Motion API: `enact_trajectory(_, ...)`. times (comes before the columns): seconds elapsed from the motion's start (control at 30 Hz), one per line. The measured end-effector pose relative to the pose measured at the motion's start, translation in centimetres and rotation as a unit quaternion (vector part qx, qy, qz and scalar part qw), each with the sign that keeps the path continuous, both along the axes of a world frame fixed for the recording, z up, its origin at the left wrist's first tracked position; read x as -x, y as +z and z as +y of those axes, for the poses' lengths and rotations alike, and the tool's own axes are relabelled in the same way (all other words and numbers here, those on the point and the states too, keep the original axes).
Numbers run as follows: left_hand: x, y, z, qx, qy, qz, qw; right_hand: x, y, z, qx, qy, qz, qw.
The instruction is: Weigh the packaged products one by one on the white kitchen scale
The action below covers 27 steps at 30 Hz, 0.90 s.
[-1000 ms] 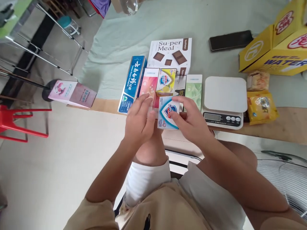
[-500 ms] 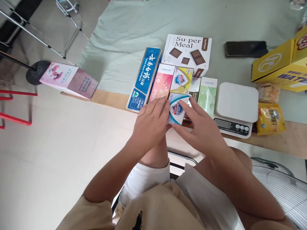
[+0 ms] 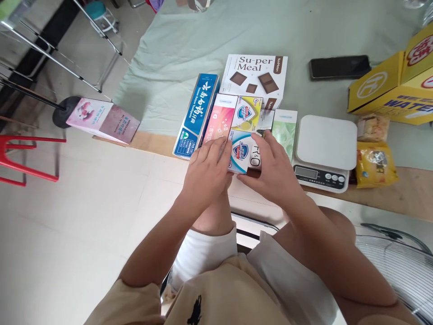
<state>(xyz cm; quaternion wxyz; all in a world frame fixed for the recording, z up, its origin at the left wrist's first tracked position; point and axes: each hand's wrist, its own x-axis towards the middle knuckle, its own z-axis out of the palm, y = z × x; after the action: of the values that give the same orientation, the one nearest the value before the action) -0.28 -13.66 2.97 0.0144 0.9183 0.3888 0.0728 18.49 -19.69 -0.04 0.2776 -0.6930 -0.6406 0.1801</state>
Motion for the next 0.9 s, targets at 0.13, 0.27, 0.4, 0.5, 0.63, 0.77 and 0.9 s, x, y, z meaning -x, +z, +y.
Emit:
enact_trajectory(0.13,0.1,-0.3,0.1,-0.004,0.002,-0.008,1.000,-0.3,0.0,0.6,0.002,0.042,0.026,0.999)
enact_trajectory(0.27,-0.1,-0.4,0.1,0.002,0.004,-0.010,1.000,-0.4,-0.2,1.1,0.003,0.046,0.040,0.998)
enact_trajectory(0.4,-0.1,0.0,0.3,0.028,0.012,-0.013,0.999,-0.7,0.5,0.7,0.007,0.042,0.047,0.998)
enact_trajectory(0.5,0.2,0.8,-0.2,0.018,-0.012,-0.064,0.998,-2.2,2.1,-0.6,-0.045,0.027,0.082,0.995)
enact_trajectory(0.63,-1.4,1.7,-2.9,-0.023,-0.111,-0.242,0.964,-6.7,3.1,-3.4,-0.214,-0.123,0.112,0.963)
enact_trajectory(0.77,-7.2,1.2,-6.7,0.097,-0.142,-0.304,0.937,-13.6,0.5,-6.9,-0.321,-0.313,0.100,0.888)
enact_trajectory(0.9,-15.9,0.2,-9.3,0.250,-0.139,-0.251,0.925,-19.8,-3.5,-10.3,-0.242,-0.398,0.086,0.880)
